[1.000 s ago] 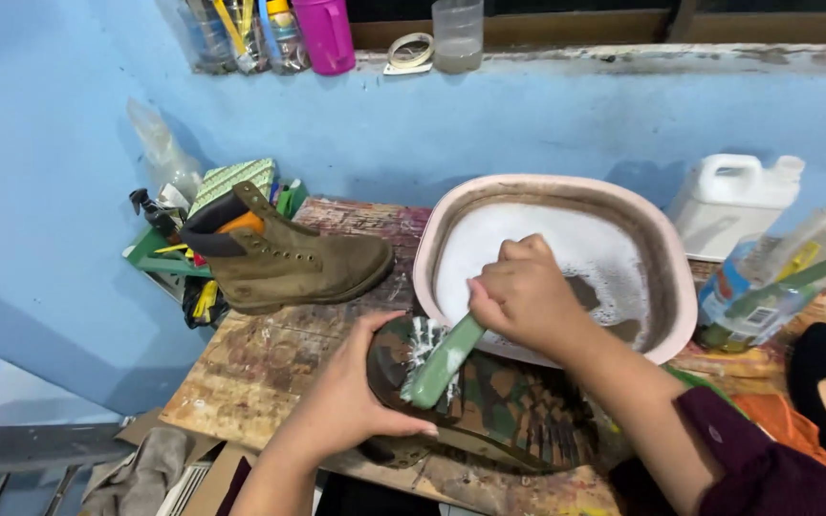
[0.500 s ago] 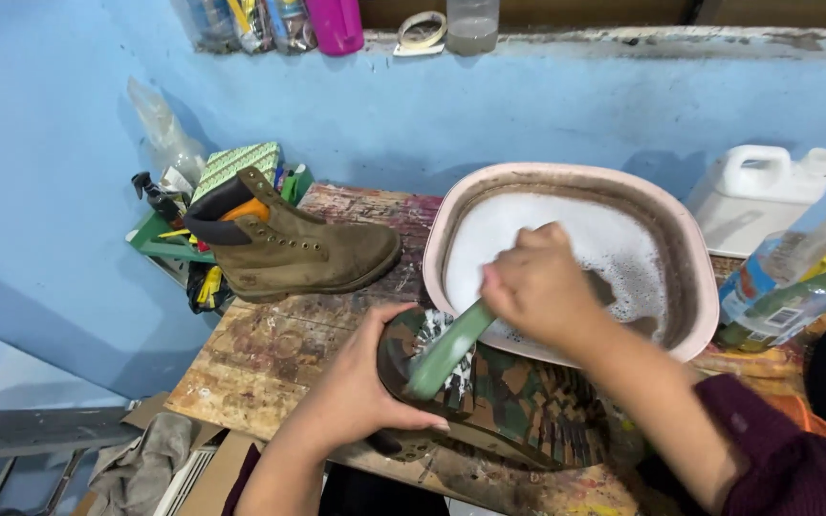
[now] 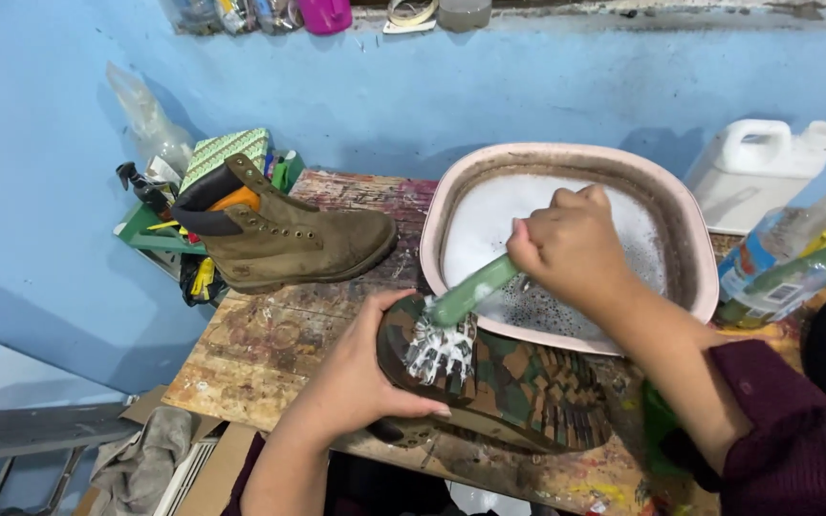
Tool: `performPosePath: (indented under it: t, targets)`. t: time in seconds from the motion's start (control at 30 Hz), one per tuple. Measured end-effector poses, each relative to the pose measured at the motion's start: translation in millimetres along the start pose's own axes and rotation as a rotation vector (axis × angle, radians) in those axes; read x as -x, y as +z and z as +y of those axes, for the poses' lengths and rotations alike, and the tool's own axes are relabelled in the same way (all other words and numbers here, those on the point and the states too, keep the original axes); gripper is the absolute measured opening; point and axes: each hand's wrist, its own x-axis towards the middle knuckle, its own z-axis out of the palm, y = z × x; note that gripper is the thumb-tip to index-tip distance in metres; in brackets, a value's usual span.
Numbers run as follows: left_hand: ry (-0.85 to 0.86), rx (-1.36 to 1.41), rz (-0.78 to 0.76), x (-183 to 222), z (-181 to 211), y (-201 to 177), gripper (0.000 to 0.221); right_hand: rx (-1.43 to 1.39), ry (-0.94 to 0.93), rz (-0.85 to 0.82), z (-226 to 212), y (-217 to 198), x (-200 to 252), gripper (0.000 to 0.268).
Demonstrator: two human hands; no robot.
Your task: Cleaning the sole of a camouflage boot using a brush, cloth, and soapy water at a workbench.
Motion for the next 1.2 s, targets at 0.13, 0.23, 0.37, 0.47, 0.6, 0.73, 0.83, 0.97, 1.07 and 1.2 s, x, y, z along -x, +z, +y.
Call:
performPosePath:
  t: [0.13,0.23,0.37,0.47,0.6,0.73,0.83,0.97,1.07,1.2]
  targets:
    - [0.063,0.005,0.042,-4,-7,2,0.121,-0.113,-0.109,0.055,-19,-3,-5,0.053]
    - [0.033,0.013,0.036,0,-4,2,0.120,-0.078,0.113,-0.128,-14,-15,-14,0.058]
    - [-0.098,-0.003,-0.027,2,6,-1,0.128,-0.014,-0.071,0.048,-2,4,-4,0.053]
    - [-0.025,0.018,-0.007,-1,0,-1,0.122,-0.062,0.052,0.003,3,5,-4,0.055]
    - [-0.045,-0.009,-0.020,-3,6,-5,0.130,-0.126,0.321,-0.123,-35,-26,-14,0.061]
    - [-0.090,0.043,-0.048,3,6,-5,0.120,-0.047,-0.122,0.079,-12,6,-9,0.052]
    - [-0.088,0.025,-0.038,0,7,-7,0.119,0.020,-0.017,0.028,-22,-2,-17,0.055]
    - [-0.111,-0.011,-0.043,2,10,-7,0.119,0.008,0.021,-0.119,-40,-13,-4,0.058]
    - [-0.035,0.036,-0.023,-1,2,-6,0.121,-0.032,-0.025,-0.139,-4,-1,20,0.059]
    - [-0.030,0.042,-0.028,-3,0,-4,0.123,0.168,0.015,0.056,-2,3,34,0.056]
